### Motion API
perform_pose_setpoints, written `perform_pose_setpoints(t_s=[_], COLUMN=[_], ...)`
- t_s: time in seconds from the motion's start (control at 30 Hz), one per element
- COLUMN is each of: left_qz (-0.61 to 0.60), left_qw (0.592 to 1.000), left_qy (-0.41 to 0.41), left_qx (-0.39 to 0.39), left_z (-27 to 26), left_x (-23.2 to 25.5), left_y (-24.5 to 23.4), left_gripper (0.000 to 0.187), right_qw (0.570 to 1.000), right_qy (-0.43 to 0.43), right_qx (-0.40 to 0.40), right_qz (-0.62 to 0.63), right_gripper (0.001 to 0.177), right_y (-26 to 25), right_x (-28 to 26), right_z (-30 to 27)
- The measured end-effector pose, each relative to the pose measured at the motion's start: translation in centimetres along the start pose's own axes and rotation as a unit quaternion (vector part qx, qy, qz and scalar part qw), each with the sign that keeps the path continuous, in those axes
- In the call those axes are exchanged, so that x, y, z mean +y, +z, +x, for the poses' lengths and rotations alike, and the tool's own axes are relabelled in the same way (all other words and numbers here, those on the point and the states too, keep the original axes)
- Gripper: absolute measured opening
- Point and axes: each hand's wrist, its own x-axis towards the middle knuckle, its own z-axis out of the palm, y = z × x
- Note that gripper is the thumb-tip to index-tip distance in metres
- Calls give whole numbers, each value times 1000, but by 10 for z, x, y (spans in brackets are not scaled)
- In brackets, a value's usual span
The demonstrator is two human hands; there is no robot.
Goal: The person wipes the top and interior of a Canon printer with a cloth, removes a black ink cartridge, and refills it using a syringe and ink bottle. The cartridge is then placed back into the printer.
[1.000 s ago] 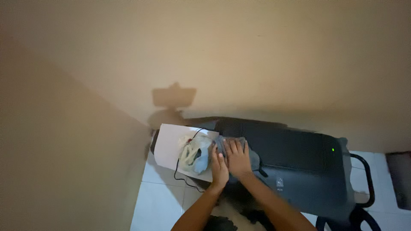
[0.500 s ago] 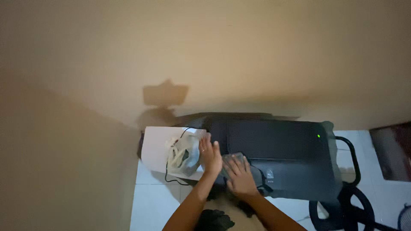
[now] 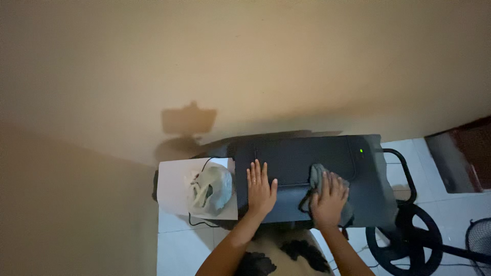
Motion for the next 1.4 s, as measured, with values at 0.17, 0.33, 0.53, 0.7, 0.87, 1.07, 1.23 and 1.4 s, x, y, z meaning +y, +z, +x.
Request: perform_pose_setpoints(t_s=[0.17,0.33,0.53,0.7,0.87,1.07,1.23,1.4], left_qz=[-22,-112,-94,-31,35,56,34,19], left_qw=[1000,991,993,999,999,996,991,986], left_qy=[-8,-14,-7,-4,9,70,104,124], left_qx=[0,70,72,27,8,-14,-77,-110], left_z=[-2,-4,-4,-4,2,20,49,69], left_x=[-3,-7,-4,1,11,47,87,116], left_y=[4,3,0,-5,-2,19,45,62], left_gripper=[69,64,64,54,65,70,77,83], right_qw=[984,962,948,979,992,998,998,999], right_qy=[-135,-237,-277,-183,-120,-65,-58,9], right_qx=[-96,-125,-147,-91,12,5,20,22], right_qz=[-62,53,60,21,28,9,16,34], right_gripper=[81,67,64,66,61,63,61,60], right_y=[18,35,47,57,50,20,-3,-17], right_x=[-49,-92,-94,-78,-51,-1,43,78], right_z=[2,22,78,114,111,83,57,28])
